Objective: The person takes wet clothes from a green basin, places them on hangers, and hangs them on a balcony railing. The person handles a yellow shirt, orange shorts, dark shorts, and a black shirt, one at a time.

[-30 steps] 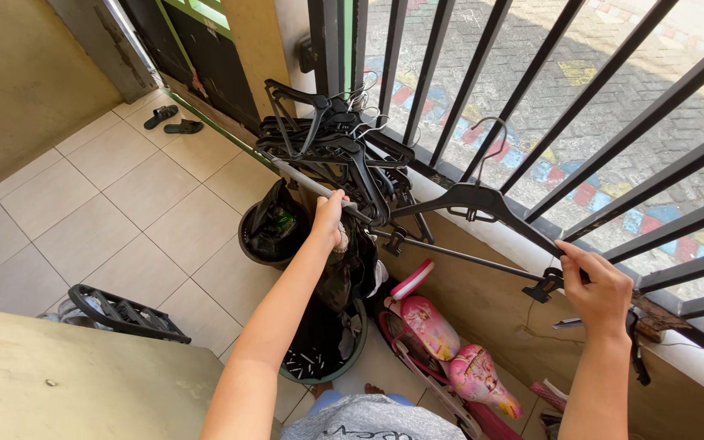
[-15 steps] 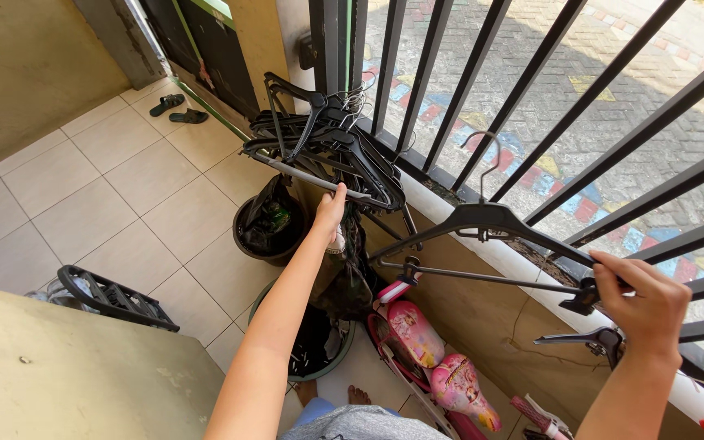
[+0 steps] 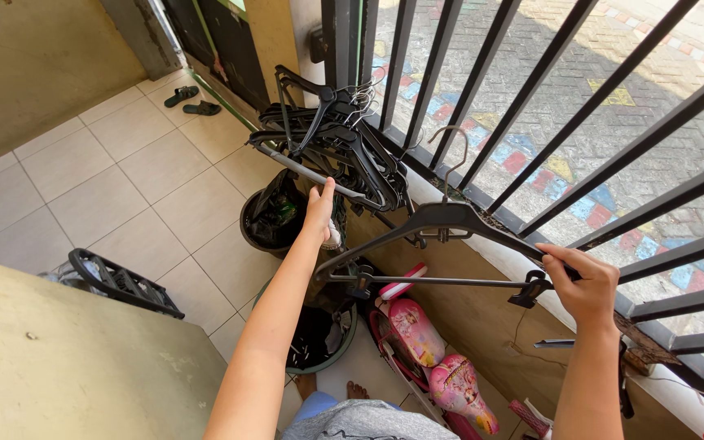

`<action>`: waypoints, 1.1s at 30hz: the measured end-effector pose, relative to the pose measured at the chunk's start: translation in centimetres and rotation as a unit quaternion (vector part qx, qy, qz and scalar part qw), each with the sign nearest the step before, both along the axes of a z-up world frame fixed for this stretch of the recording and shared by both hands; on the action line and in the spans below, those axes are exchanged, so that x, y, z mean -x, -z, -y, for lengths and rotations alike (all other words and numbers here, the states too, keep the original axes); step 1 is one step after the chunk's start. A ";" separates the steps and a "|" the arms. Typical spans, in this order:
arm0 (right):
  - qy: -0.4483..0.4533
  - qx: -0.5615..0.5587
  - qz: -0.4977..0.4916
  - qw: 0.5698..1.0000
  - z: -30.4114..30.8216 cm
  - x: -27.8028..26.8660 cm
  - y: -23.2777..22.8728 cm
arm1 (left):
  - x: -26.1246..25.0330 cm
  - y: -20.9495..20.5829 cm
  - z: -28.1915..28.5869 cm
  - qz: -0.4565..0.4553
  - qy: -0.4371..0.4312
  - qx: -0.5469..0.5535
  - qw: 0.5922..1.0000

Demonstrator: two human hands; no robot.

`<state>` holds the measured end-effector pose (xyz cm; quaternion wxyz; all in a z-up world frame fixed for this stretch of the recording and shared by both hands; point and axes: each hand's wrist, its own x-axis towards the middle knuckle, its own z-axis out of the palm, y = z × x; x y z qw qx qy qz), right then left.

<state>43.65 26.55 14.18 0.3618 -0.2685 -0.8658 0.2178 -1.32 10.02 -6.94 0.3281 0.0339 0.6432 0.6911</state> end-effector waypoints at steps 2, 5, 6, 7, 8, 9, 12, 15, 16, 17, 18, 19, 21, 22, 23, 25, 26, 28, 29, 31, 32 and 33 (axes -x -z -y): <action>-0.002 0.037 -0.018 0.999 -0.1 0.8 1.1 | 0.1 0.2 0.5 -0.014 -0.015 0.005 1.000; 0.003 0.100 -0.046 0.994 -0.3 2.1 2.6 | 0.1 0.5 2.3 -0.026 -0.020 0.030 0.999; 0.004 0.120 -0.052 0.991 -0.4 2.7 3.1 | 0.0 0.6 3.2 -0.014 -0.015 0.017 1.000; 0.004 0.142 -0.056 0.988 -0.4 3.3 3.8 | -0.4 0.7 4.6 -0.002 -0.010 0.005 1.000; -0.001 0.150 -0.060 0.987 -0.4 3.9 4.4 | -0.8 0.7 6.0 0.009 -0.006 -0.007 1.000; -0.006 0.158 -0.063 0.985 -0.4 4.7 5.0 | -1.0 0.5 7.6 -0.010 0.018 -0.011 1.000; -0.029 0.188 -0.091 0.978 -0.4 6.6 6.7 | -1.4 -1.1 12.0 -0.073 0.095 0.039 0.992; -0.062 0.232 -0.124 0.963 -0.2 8.2 8.4 | -1.6 -4.3 15.2 -0.146 0.169 0.167 0.960; -0.072 0.249 -0.134 0.957 0.0 8.7 9.0 | -1.9 -5.5 16.4 -0.172 0.185 0.180 0.951; -0.080 0.253 -0.136 0.955 0.1 9.1 9.5 | -2.3 -6.8 17.4 -0.199 0.201 0.193 0.940; -0.088 0.257 -0.138 0.953 0.2 9.5 10.1 | -2.9 -8.0 18.3 -0.192 0.201 0.162 0.947; -0.095 0.260 -0.140 0.951 0.4 9.8 10.6 | -3.5 -9.2 19.2 -0.186 0.201 0.129 0.953; -0.100 0.291 -0.148 0.940 0.7 10.3 11.8 | -4.7 -11.4 20.5 -0.190 0.209 0.048 0.958; -0.101 0.306 -0.151 0.935 0.9 10.5 12.3 | -5.3 -12.5 21.1 -0.200 0.217 0.000 0.956; -0.107 0.320 -0.150 0.929 1.1 10.7 12.9 | -5.8 -13.5 21.5 -0.210 0.224 -0.049 0.950; -0.117 0.348 -0.148 0.918 1.5 11.2 13.8 | -7.0 -15.3 22.9 -0.162 0.225 -0.144 0.950; -0.126 0.363 -0.143 0.912 1.8 11.4 14.1 | -7.6 -16.2 23.5 -0.137 0.225 -0.192 0.946; -0.142 0.392 -0.133 0.899 2.5 11.6 14.0 | -8.8 -18.0 23.7 -0.188 0.212 -0.166 0.944; -0.133 0.386 -0.115 0.906 3.0 11.8 13.6 | -9.4 -18.7 23.8 -0.213 0.207 -0.154 0.942; -0.113 0.372 -0.079 0.918 4.4 12.1 12.3 | -10.9 -19.9 23.6 -0.308 0.152 -0.035 0.938; -0.100 0.303 -0.052 0.946 5.2 12.0 11.2 | -11.5 -20.4 23.6 -0.352 0.124 0.025 0.927; -0.086 0.231 -0.024 0.969 6.0 11.7 9.8 | -12.0 -20.9 23.6 -0.361 0.111 0.016 0.926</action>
